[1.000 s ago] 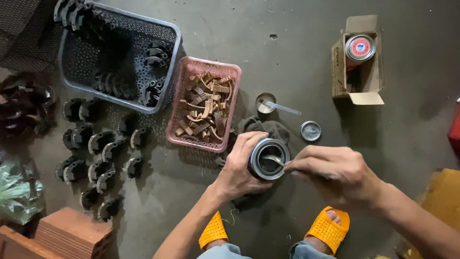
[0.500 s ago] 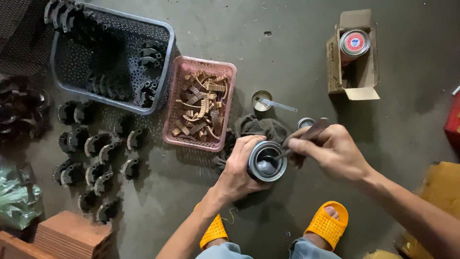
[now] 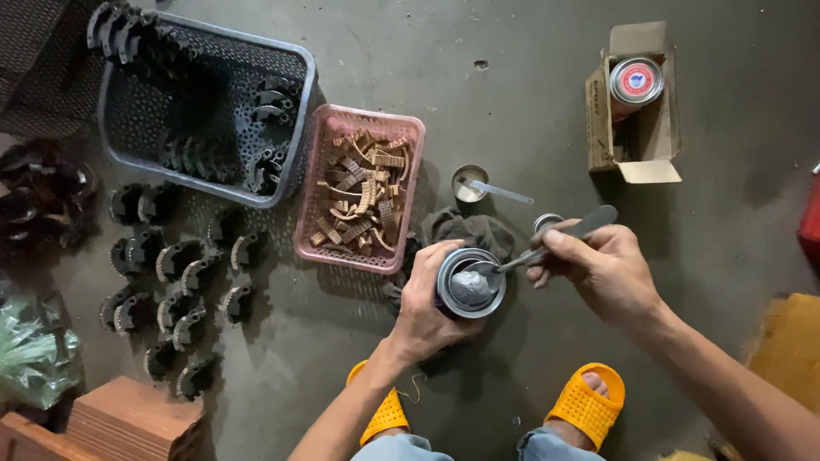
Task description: Cleaning a metal cup and then mixing two components from separate cans into a smaller container using a spoon.
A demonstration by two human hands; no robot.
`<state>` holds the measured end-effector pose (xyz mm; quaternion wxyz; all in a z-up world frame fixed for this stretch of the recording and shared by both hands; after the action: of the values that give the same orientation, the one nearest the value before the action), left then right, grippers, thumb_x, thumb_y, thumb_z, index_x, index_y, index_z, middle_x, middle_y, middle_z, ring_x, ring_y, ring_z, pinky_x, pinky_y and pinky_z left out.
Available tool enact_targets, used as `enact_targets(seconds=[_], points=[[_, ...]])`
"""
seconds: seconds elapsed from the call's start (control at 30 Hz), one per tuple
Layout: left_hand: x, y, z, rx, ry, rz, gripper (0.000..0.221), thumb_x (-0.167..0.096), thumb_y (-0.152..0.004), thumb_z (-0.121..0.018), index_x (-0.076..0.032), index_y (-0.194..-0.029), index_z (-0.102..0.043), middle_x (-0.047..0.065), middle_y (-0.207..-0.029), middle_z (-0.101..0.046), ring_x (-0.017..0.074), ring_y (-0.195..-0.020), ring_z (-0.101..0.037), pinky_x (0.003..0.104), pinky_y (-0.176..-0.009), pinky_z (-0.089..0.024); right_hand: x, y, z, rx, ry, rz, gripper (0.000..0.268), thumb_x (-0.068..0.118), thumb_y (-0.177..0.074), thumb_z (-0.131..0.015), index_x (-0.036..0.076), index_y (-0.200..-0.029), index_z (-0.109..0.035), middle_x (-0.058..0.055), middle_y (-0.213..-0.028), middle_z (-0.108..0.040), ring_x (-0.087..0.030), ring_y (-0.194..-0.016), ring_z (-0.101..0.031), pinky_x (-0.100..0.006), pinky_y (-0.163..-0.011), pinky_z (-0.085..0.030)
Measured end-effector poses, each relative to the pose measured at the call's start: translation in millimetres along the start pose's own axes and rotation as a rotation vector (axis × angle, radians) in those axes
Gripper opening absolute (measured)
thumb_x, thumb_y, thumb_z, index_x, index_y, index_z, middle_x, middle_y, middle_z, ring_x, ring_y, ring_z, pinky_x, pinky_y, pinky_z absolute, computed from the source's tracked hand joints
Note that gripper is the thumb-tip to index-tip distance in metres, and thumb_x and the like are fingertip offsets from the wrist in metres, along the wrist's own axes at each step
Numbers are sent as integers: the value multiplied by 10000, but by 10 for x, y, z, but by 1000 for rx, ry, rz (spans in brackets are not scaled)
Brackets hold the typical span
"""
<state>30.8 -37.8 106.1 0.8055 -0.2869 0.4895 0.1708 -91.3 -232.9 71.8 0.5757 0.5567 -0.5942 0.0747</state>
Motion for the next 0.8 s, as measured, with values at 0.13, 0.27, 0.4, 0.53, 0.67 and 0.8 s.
enact_targets(seconds=[0.13,0.27,0.4,0.53,0.67,0.8], points=[[166,-10,-22,-15,-24,42,927,-138,-633,-950,2,-1416,-474,197,-1405,-571,375,-1314,-586,436,-1122,-511,185,25,135,-41,-60,109,241,114,-1035,-575,-107,-1059,-667,-186,-929,-715,-261,-792,-724,-387,-721,-607],[376,-70,-61,-36,-38,80,895,-166,-675,-960,1,-1417,-488,189,-1397,-586,354,-1301,-606,424,-1112,-527,361,-9,256,-55,-142,186,234,97,-1077,-554,-112,-1102,-659,-217,-960,-717,-297,-837,-724,-402,-762,-591],[416,-366,-72,-40,1,42,910,-154,-667,-949,7,-1431,-483,200,-1410,-582,370,-1329,-595,445,-1139,-512,411,-107,365,-73,-154,193,234,88,-1096,-550,-118,-1116,-658,-225,-953,-710,-312,-846,-717,-409,-790,-583],[605,-802,-148,-54,-7,11,901,-193,-670,-951,-29,-1425,-487,189,-1388,-577,370,-1303,-604,440,-1120,-529,591,-279,450,-92,-182,245,245,94,-1114,-532,-116,-1136,-657,-227,-967,-706,-314,-867,-708,-422,-839,-575],[786,-1230,-220,-48,-55,-50,938,-233,-648,-972,-33,-1425,-485,200,-1380,-528,398,-1286,-584,451,-1084,-537,777,-492,590,-184,-201,259,250,112,-1122,-520,-100,-1129,-653,-216,-1006,-705,-311,-874,-697,-436,-862,-567],[1034,-1482,-358,-18,-23,-33,938,-235,-670,-968,-25,-1445,-482,203,-1408,-513,386,-1283,-603,442,-1075,-566,816,-697,806,-231,-192,264,258,126,-1143,-520,-94,-1106,-650,-216,-1012,-693,-311,-888,-685,-441,-869,-558]])
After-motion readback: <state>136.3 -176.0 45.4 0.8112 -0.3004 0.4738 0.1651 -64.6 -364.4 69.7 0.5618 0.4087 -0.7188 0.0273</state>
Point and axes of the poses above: each hand's wrist, its own y-axis away from the middle knuckle, its own z-axis out of the back of the hand, x = y × z, the point moved 8 cm from there along -y, towards the middle knuckle
